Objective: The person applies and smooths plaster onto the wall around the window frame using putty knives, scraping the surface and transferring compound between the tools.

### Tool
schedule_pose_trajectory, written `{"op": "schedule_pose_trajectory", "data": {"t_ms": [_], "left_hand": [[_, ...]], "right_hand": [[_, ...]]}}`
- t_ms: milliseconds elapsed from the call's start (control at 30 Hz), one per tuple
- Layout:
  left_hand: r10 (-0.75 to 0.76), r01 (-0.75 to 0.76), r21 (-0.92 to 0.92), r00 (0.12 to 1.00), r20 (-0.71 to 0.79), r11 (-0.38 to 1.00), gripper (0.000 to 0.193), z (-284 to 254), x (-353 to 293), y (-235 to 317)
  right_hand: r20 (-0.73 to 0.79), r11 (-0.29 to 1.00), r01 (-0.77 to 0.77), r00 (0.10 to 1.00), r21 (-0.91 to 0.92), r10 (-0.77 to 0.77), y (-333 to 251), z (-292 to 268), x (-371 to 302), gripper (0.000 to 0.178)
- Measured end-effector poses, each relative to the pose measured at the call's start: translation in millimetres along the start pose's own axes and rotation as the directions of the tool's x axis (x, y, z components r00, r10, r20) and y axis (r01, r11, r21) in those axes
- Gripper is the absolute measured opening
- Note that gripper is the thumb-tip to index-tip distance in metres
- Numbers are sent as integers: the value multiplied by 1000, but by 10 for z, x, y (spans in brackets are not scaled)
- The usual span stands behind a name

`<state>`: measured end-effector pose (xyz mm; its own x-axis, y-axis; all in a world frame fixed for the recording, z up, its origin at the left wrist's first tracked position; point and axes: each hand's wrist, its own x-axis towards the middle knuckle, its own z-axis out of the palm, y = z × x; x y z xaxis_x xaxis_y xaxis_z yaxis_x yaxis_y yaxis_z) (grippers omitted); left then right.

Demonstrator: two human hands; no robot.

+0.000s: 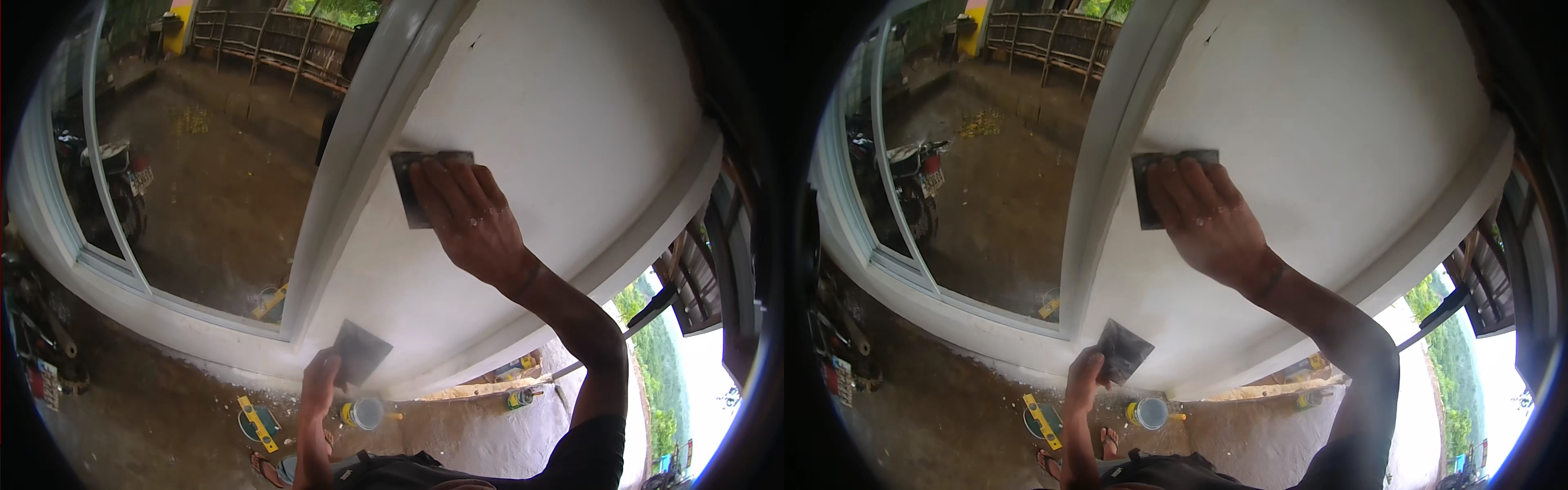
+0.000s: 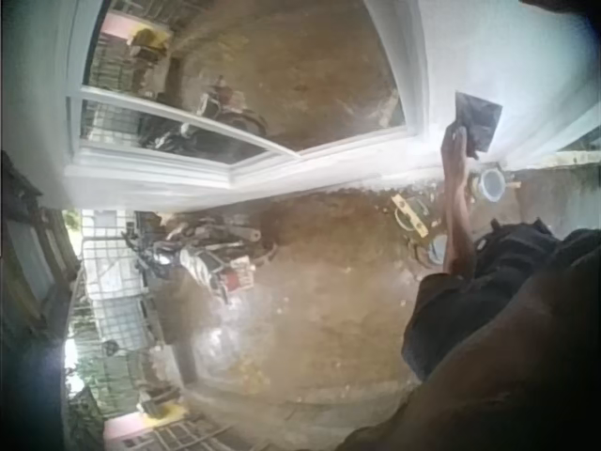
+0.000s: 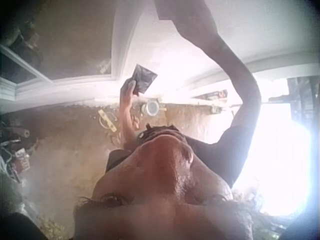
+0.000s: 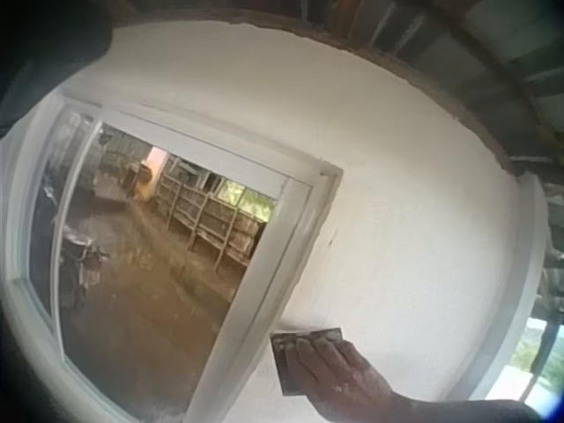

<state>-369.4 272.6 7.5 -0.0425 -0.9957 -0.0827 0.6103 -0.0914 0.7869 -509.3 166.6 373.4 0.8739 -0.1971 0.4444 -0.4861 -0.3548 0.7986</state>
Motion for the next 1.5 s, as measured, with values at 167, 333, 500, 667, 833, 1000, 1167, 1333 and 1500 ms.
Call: {"op": "schedule_pose_trajectory", "data": {"t_ms": [167,333,500,667,833,1000,1167,1333,1500], "left_hand": [[18,-18,18,1000,21,1000,34,117,40,5],[18,-17,-11,999,39,1000,34,117,25,-44],[3,-2,-22,998,63,1000,34,189,61,-60],[37,-35,-43,999,32,998,30,250,63,106],[99,-98,-58,995,18,994,24,336,66,102],[118,-112,-58,985,127,992,34,465,-72,233],[76,-90,44,963,259,995,43,791,-101,349],[54,-89,106,953,298,990,46,965,-101,468],[76,-125,135,943,323,983,45,1138,-251,710]], "right_hand": [[-275,993,-121,955,-10,114,815,-433,454,44],[-329,954,-285,913,-94,240,1134,-542,924,32],[-315,996,-72,948,-51,53,634,-20,437,36],[-35,994,-44,998,104,48,-152,120,-108,49],[329,805,-304,933,509,144,-361,-367,-549,46],[565,-148,-663,475,734,675,-853,-602,-1497,30],[433,-453,-112,556,885,709,-1374,-261,-2082,18],[230,-285,-5,602,959,764,-1305,-246,-2181,20],[208,-214,-66,622,975,755,-1338,-262,-2203,27]]}}
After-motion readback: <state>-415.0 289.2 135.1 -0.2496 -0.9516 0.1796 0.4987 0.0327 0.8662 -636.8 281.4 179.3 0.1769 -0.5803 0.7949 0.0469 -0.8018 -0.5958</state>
